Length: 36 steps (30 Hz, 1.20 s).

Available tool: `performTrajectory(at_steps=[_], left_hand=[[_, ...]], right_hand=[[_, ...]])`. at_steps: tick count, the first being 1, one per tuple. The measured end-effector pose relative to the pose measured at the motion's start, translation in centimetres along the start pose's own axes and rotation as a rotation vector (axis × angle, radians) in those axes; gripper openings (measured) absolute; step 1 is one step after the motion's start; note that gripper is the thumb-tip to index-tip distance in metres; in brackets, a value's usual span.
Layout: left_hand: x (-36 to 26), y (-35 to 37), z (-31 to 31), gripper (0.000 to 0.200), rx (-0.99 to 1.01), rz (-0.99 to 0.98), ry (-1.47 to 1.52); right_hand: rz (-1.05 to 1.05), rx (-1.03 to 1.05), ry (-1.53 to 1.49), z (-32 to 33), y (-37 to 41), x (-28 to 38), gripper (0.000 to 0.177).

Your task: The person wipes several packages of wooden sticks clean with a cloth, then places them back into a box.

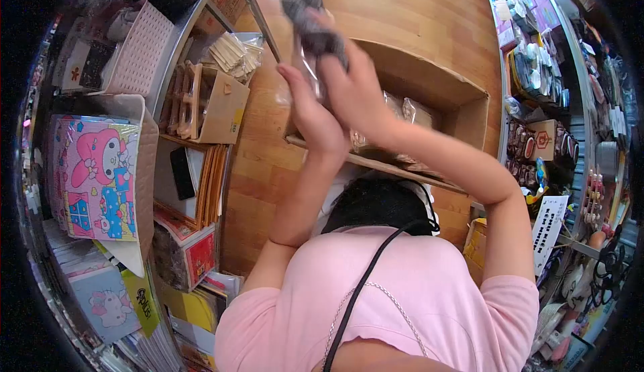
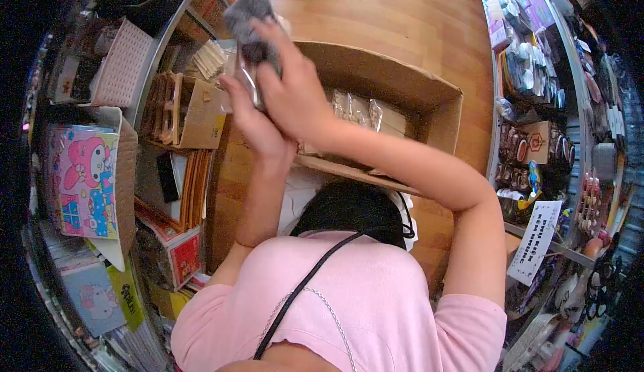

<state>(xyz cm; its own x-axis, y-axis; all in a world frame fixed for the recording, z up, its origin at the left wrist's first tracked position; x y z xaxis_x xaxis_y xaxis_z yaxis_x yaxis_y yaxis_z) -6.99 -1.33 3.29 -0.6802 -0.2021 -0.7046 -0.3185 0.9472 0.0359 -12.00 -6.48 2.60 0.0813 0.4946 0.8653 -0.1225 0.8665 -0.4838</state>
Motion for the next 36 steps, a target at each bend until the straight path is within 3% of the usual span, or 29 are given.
performTrajectory(at_steps=[1, 2, 3, 5, 6, 7, 8, 9, 10, 12, 14, 17, 20, 21, 23, 25, 26, 28, 29, 31, 33, 36], left_hand=[[0.2, 0.6, -0.3, 0.061, 0.001, 0.029, 0.019], [1.1, 0.9, 0.0, 0.061, 0.11, -0.034, 0.004], [2.3, 1.4, 0.7, 0.061, 0.109, -0.034, 0.004], [3.5, 2.0, 1.7, 0.061, -0.049, -0.143, -0.371], [1.8, 1.5, -0.1, 0.058, -0.012, -0.092, -0.001], [1.3, 0.6, 0.5, 0.058, -0.016, -0.093, 0.003], [0.5, -0.5, 1.5, 0.057, 0.042, -0.048, 0.03], [-0.2, -1.6, 2.5, 0.057, 0.103, -0.003, 0.054], [-0.3, -2.3, 3.2, 0.056, 0.143, 0.095, 0.171], [-0.3, -1.2, 1.8, 0.057, 0.118, 0.054, 0.152], [0.2, 0.2, 0.4, 0.057, 0.08, 0.022, 0.105], [1.6, 1.5, 0.8, 0.058, 0.111, 0.16, 0.07], [0.5, 0.9, 0.8, 0.057, 0.115, 0.192, 0.114], [0.2, 0.2, 0.9, 0.057, 0.088, 0.191, 0.141], [-0.2, -1.2, 1.9, 0.051, 0.02, 0.229, 0.299], [0.9, -1.5, 3.8, 0.051, 0.474, 0.089, 0.564], [1.2, -1.6, 4.0, 0.051, 0.477, 0.091, 0.563], [0.0, -1.3, 2.4, 0.056, 0.073, 0.229, 0.492], [-0.2, -1.1, 2.1, 0.056, 0.071, 0.232, 0.491], [-0.4, -0.7, 1.7, 0.061, 0.058, 0.231, 0.282], [-0.7, -0.4, 1.5, 0.064, 0.085, 0.21, 0.263], [-1.2, -0.8, 1.6, 0.064, 0.074, 0.194, 0.189]], right_hand=[[-0.041, -0.022, -0.042, 0.0, -1.2, 0.8, 0.041], [-0.307, 0.031, 0.036, 1.2, -2.3, 1.5, 0.038], [-0.418, 0.02, -0.07, 1.4, -3.1, 0.1, 0.037], [-0.301, 0.033, -0.039, 1.1, -2.5, 0.3, 0.038], [-0.363, 0.101, -0.005, 1.0, -1.6, 1.3, 0.039], [-0.429, 0.169, 0.03, 0.8, -0.3, 2.5, 0.042], [-0.164, 0.086, -0.092, -0.4, 1.7, 1.9, 0.048], [-0.017, 0.14, -0.007, -0.5, 3.1, 2.9, 0.052], [-0.005, 0.142, -0.011, -0.6, 3.2, 3.1, 0.051], [0.005, 0.141, -0.019, -0.5, 2.5, 3.3, 0.05], [0.147, 0.078, 0.114, 0.2, -0.6, 2.3, 0.045], [-0.016, 0.152, 0.115, 1.8, -4.8, 0.0, 0.04], [0.016, 0.071, 0.167, 2.3, -4.0, -0.5, 0.038], [0.237, 0.02, 0.278, 1.9, -2.5, 0.0, 0.039], [0.367, 0.206, 0.317, 1.0, 0.9, 2.3, 0.049], [0.437, 0.259, 0.373, 0.9, 2.0, 3.7, 0.046], [0.507, 0.309, 0.43, 0.9, 2.1, 4.2, 0.044], [0.549, 0.308, 0.468, 1.4, 0.3, 3.7, 0.042], [0.598, 0.311, 0.508, 1.7, -0.9, 3.1, 0.04], [0.532, 0.226, 0.489, 2.5, -3.2, 1.4, 0.035], [0.082, 0.336, 0.412, 3.9, -5.5, -0.3, 0.033], [0.168, 0.156, 0.36, 5.3, -5.9, 0.4, 0.036]])
Point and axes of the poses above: each hand's wrist, its own y-axis away from the middle knuckle, its own z-axis out of the back of the hand, x = y × z, the point moved 2 cm from there along -y, towards the middle knuckle, and after that the axes turned 2 degrees about z, right-handed, at the moved point
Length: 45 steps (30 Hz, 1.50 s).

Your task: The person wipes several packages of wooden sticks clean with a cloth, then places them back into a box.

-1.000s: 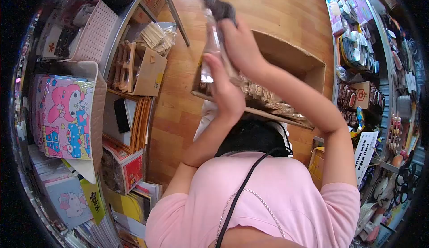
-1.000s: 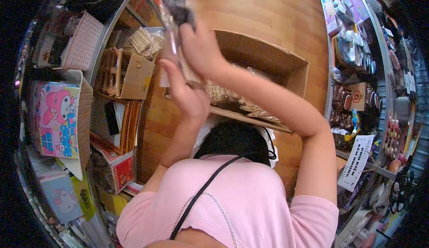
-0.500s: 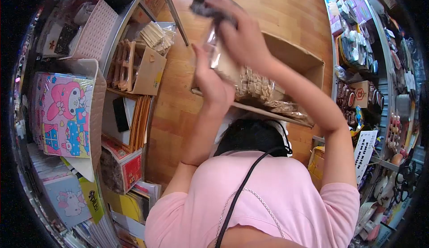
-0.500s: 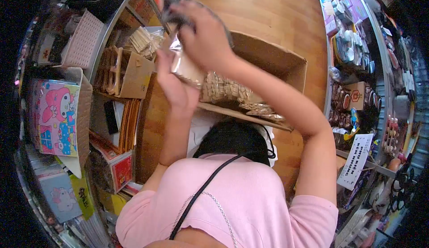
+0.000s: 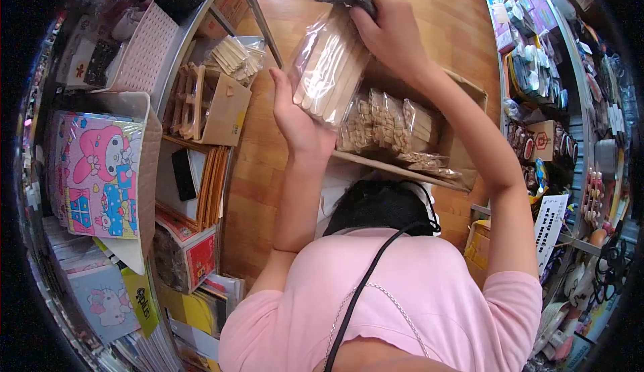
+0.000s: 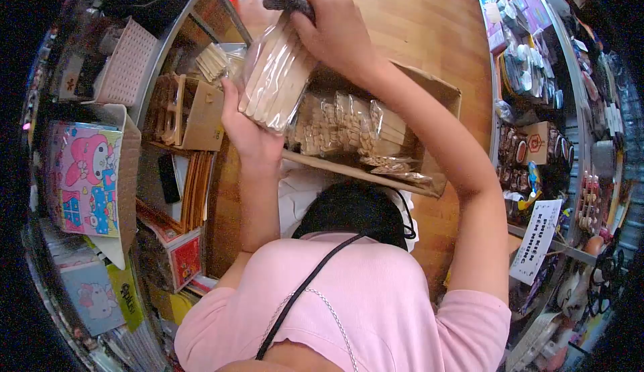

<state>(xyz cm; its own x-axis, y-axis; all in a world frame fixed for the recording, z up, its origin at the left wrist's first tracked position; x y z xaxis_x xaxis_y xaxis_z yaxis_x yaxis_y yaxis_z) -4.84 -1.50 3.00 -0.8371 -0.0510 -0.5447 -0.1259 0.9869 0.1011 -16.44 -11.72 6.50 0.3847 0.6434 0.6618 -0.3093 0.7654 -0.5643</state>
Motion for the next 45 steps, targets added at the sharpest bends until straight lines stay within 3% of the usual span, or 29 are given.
performTrajectory(at_steps=[1, 3, 5, 7, 11, 12, 15, 19, 20, 21, 23, 25, 27, 28, 30, 35, 38, 45], left_hand=[[-0.3, -0.2, 0.0, 0.064, -0.001, -0.007, 0.003], [-0.7, -0.6, 0.2, 0.057, -0.138, 0.041, -0.036], [0.3, -1.1, 2.2, 0.048, -0.105, -0.014, 0.081], [0.3, -0.5, 1.8, 0.048, 0.109, -0.043, 0.149], [0.4, 0.1, 0.6, 0.046, -0.03, 0.013, 0.122], [0.6, 0.1, 0.2, 0.057, -0.117, -0.006, 0.077], [1.2, 0.3, 0.7, 0.057, -0.063, 0.041, 0.045], [1.6, -0.1, 2.0, 0.052, -0.005, 0.036, -0.039], [1.2, -0.3, 2.0, 0.052, 0.008, -0.033, -0.05], [0.8, -0.4, 2.0, 0.052, 0.01, -0.034, -0.052], [-0.2, -0.5, 1.9, 0.052, -0.03, -0.039, -0.048], [-0.3, -0.4, 1.4, 0.053, -0.055, -0.041, -0.047], [0.6, -0.2, 0.7, 0.047, -0.241, 0.003, -0.053], [1.4, -0.2, 1.5, 0.042, 0.015, -0.002, 0.186], [1.4, 0.1, 1.7, 0.042, 0.012, -0.006, 0.114], [0.9, 0.5, 0.8, 0.046, -0.056, -0.074, -0.102], [0.7, 1.0, -0.5, 0.052, 0.061, -0.034, -0.21], [3.0, 0.1, 1.1, 0.042, -0.032, -0.141, -0.145]], right_hand=[[0.006, 0.005, -0.001, -0.2, 0.3, 0.7, 0.036], [0.492, 0.028, 0.054, -1.3, 2.3, 3.8, 0.042], [0.488, 0.051, 0.036, -3.0, 4.9, 6.0, 0.046], [0.478, 0.076, 0.023, -3.3, 5.3, 6.0, 0.052], [0.528, 0.162, 0.115, -3.0, 2.9, 3.4, 0.048], [0.481, 0.185, 0.123, -3.2, 2.5, 2.6, 0.046], [0.395, 0.203, 0.166, -2.9, 1.3, 0.5, 0.037], [-0.071, 0.12, 0.415, -1.2, -0.8, -3.0, 0.029], [-0.082, -0.006, 0.387, -0.3, -1.3, -3.7, 0.027], [-0.08, -0.051, 0.421, 0.6, -2.0, -3.4, 0.026], [0.082, -0.115, 0.205, 1.3, -1.3, -2.2, 0.027], [0.5, -0.072, 0.148, -0.4, 0.7, 0.9, 0.032], [0.787, 0.063, 0.161, -2.8, 2.7, 3.7, 0.039], [0.781, 0.06, 0.164, -2.8, 3.1, 3.7, 0.039], [0.72, 0.154, 0.133, -2.9, 3.5, 3.8, 0.041], [0.781, 0.132, 0.209, -2.1, 2.6, 3.7, 0.034], [0.665, 0.127, 0.21, -1.7, 2.2, 3.2, 0.03], [0.578, 0.059, 0.328, -1.5, 2.7, 2.5, 0.033]])
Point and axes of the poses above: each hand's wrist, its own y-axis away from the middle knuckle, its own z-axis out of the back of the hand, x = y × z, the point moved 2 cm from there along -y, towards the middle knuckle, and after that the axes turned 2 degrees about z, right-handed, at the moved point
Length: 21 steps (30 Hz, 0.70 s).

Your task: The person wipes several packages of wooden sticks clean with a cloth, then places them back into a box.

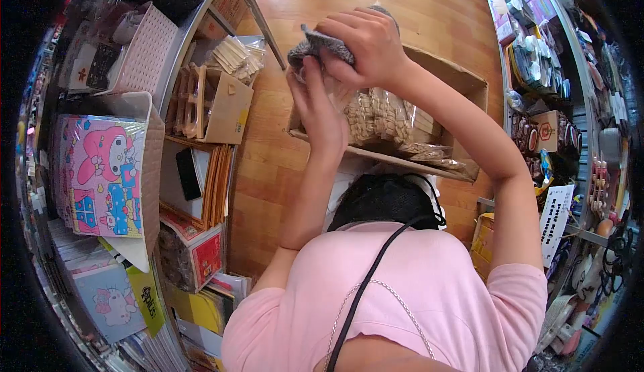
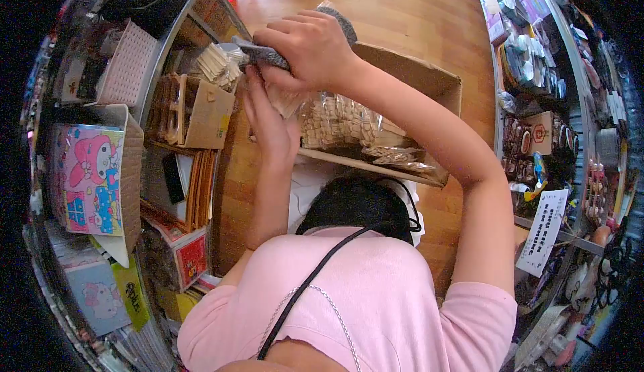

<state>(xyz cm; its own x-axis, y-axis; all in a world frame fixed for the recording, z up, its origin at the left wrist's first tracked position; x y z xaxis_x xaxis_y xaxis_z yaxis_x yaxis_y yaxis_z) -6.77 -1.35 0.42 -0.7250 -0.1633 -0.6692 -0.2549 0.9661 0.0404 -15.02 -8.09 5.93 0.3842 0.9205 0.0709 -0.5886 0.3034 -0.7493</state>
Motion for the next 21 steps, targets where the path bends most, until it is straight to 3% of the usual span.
performTrajectory(at_steps=[2, 3, 8, 10, 12, 18, 21], left_hand=[[0.0, 0.5, -0.1, 0.039, -0.164, -0.097, -0.116], [0.1, 0.5, 0.0, 0.039, -0.165, -0.095, -0.116], [-2.3, -1.2, 0.4, 0.032, -0.122, -0.491, -0.457], [-3.3, -1.5, 0.2, 0.032, -0.114, -0.494, -0.349], [-4.0, -1.5, 0.1, 0.034, -0.091, -0.56, -0.485], [-3.9, -2.2, 0.0, 0.035, -0.066, -0.674, -0.565], [-4.0, -1.9, 0.0, 0.035, -0.066, -0.606, -0.602]], right_hand=[[-0.09, 0.04, 0.021, 0.1, 0.0, 0.1, 0.033], [-0.091, 0.041, 0.021, 0.2, -0.2, 0.5, 0.033], [-0.156, 0.047, 0.092, 0.4, -0.9, 2.2, 0.03], [-0.111, 0.026, 0.081, 0.0, -0.6, 2.3, 0.031], [-0.218, 0.158, 0.127, -0.2, -0.1, 2.5, 0.034], [-0.182, 0.177, 0.156, 0.5, -0.1, 1.5, 0.037], [-0.186, 0.226, 0.196, 0.9, 0.6, 0.7, 0.035]])
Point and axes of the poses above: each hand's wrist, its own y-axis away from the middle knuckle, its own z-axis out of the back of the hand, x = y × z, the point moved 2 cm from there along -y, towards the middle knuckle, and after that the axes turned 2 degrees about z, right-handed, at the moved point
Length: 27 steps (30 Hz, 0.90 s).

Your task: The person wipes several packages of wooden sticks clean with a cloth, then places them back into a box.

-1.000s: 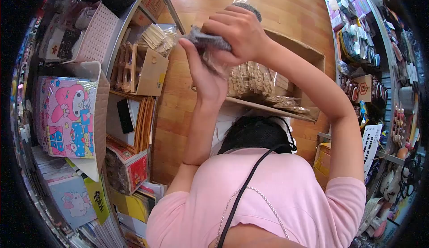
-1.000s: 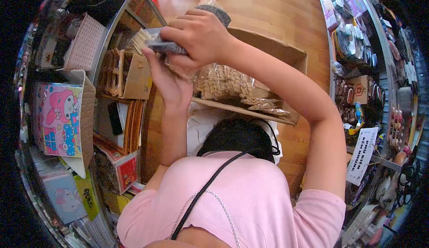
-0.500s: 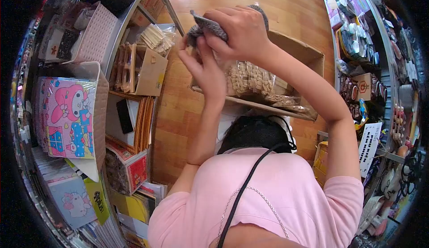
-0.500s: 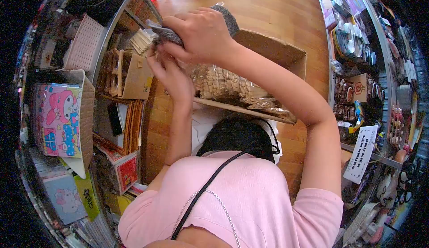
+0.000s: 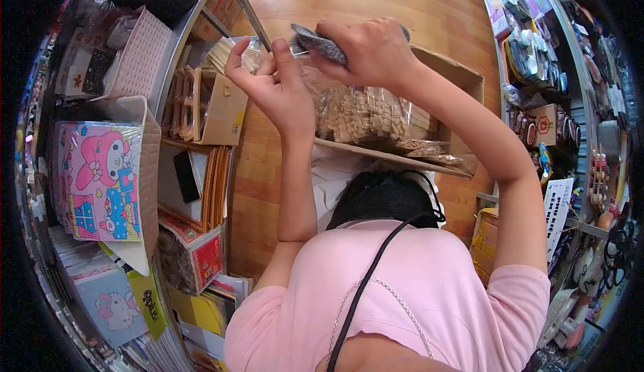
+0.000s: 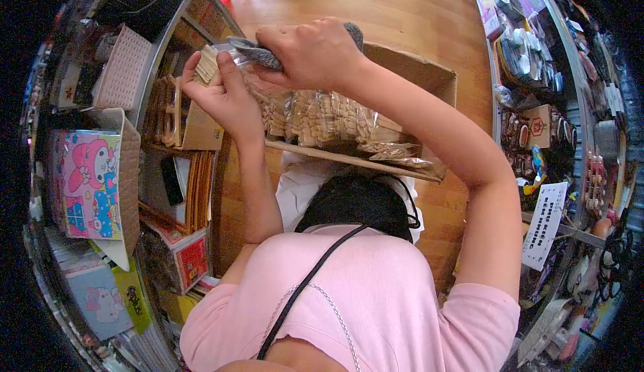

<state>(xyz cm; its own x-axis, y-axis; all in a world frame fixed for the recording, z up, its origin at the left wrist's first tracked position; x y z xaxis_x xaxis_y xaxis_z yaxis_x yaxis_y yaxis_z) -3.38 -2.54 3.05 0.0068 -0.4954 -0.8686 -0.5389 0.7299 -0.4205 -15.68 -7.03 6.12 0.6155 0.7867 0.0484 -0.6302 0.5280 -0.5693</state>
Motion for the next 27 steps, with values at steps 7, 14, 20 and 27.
performTrajectory(at_steps=[7, 14, 20, 27], left_hand=[[0.6, 0.2, 0.5, 0.026, 0.031, 0.054, -0.02], [1.4, -2.4, 7.0, 0.022, -0.224, 0.119, -0.069], [8.0, -2.7, 15.1, 0.035, -0.301, 0.348, 0.066], [13.0, -5.9, 10.3, 0.034, -0.142, 0.048, -0.403]], right_hand=[[0.0, 0.003, -0.027, 0.4, 0.9, -1.8, 0.031], [-0.274, -0.038, 0.029, 3.5, 2.9, -6.6, 0.025], [-0.65, -0.257, -0.149, 5.6, 9.7, -9.4, 0.029], [-0.785, -0.203, -0.226, 4.2, 12.0, -6.9, 0.026]])
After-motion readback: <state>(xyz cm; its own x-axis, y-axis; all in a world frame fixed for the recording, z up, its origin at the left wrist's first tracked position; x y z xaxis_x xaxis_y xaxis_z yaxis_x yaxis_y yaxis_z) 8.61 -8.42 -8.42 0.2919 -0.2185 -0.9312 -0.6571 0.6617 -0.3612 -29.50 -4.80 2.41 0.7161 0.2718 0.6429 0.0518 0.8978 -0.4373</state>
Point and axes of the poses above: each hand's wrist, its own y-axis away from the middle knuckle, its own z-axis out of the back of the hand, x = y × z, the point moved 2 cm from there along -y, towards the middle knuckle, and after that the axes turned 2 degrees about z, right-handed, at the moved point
